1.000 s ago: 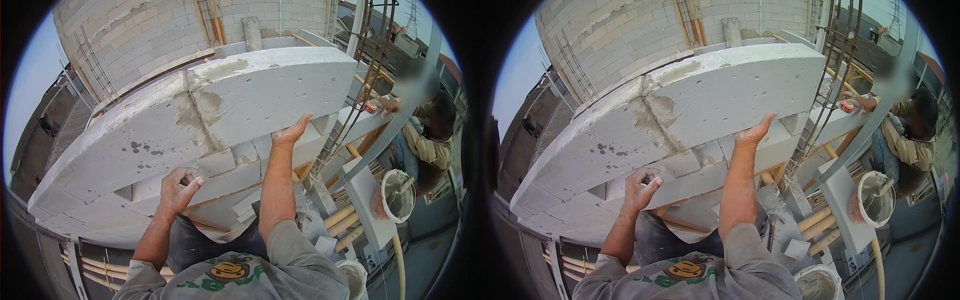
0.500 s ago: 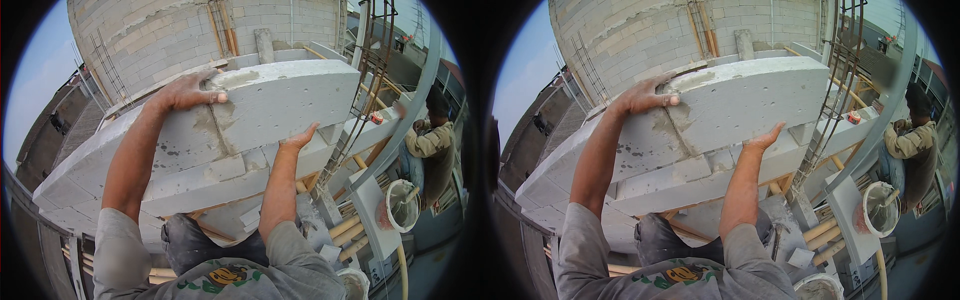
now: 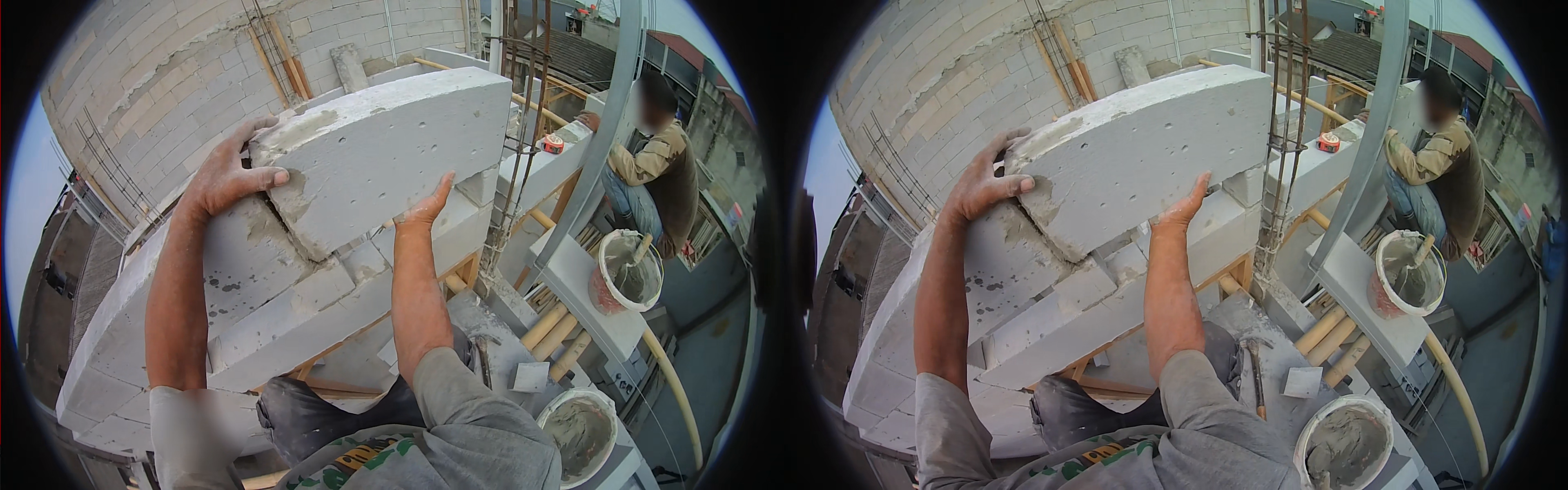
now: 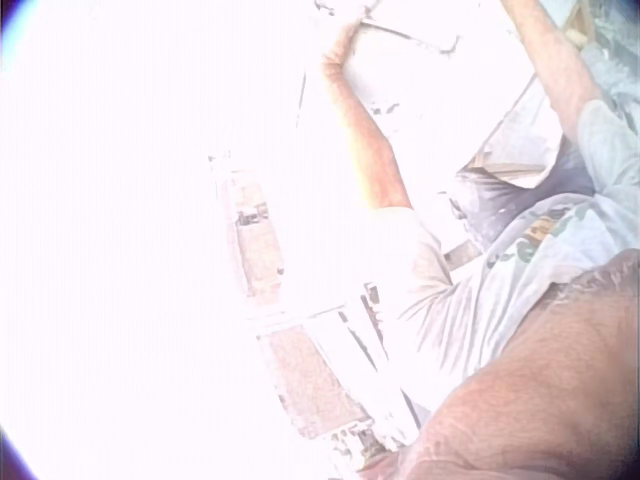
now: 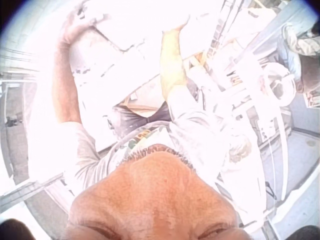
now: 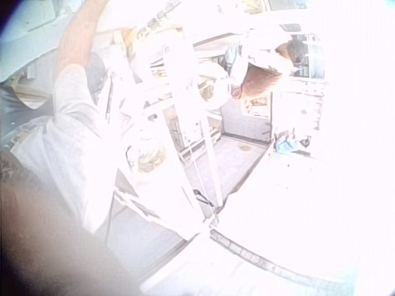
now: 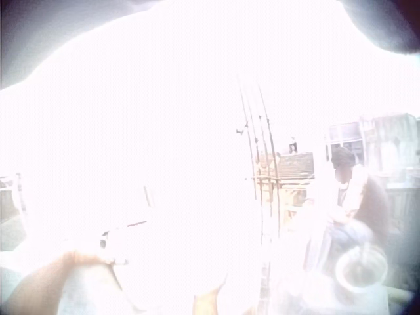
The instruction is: Applying mortar, laying aerated concrete blocks, and measuring them to construct a curved wall.
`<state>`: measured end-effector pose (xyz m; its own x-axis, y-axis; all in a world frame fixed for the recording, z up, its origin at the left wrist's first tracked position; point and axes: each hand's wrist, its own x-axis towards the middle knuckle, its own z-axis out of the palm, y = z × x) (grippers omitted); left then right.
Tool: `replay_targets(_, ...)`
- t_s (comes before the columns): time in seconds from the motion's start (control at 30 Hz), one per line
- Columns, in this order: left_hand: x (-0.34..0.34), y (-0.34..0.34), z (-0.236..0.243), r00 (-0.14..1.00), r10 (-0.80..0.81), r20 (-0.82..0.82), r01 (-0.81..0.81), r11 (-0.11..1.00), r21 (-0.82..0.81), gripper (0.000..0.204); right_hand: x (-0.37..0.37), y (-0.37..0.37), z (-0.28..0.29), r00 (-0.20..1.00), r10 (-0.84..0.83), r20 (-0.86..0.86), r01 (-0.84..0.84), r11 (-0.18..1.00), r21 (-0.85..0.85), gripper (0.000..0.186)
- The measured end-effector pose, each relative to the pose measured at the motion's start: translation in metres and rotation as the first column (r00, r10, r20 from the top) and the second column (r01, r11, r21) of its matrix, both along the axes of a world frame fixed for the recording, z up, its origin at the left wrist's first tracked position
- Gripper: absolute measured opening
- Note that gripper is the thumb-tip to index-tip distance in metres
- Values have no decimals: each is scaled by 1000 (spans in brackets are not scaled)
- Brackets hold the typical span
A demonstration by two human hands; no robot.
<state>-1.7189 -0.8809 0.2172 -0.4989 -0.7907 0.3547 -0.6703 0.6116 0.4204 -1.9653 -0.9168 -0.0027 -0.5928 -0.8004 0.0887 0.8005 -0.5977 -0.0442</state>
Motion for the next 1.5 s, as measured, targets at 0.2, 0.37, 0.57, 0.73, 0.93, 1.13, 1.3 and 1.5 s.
replay_targets(0.2, -3, 7, 0, 994, 34, -102, -42, 996, -81, 104, -1, -5, 5, 998, -20, -51, 19, 1000, -13, 78)
replay_targets(0.37, 0, 1, -2, 988, 5, -151, -22, 994, -109, 105, -3, -7, 7, 999, -15, -50, 15, 1000, 4, 76)
replay_targets(0.57, 9, -10, -9, 976, -53, -209, 18, 985, -169, 115, -9, 1, 16, 994, -4, -106, 4, 1000, 1, 76)
replay_targets(0.73, 16, -12, -6, 961, -164, -223, 145, 985, -98, 125, -16, 12, 21, 990, -12, -140, 13, 1000, 6, 77)
replay_targets(0.93, 18, -1, -7, 975, -129, -181, 101, 982, -158, 140, -24, 35, 35, 990, -37, -138, 36, 999, -10, 75)
replay_targets(1.13, 21, 2, -9, 963, -193, -186, 155, 968, -198, 131, -29, 81, 46, 981, -111, -157, 101, 992, -70, 74)
replay_targets(1.3, 24, 5, -15, 954, -229, -193, 206, 970, -133, 134, -31, 112, 36, 940, -260, -222, 259, 965, -37, 75)
replay_targets(1.5, 20, -5, -17, 952, -291, -88, 291, 957, -20, 128, -36, 145, 25, 825, -522, -217, 528, 849, -35, 80)
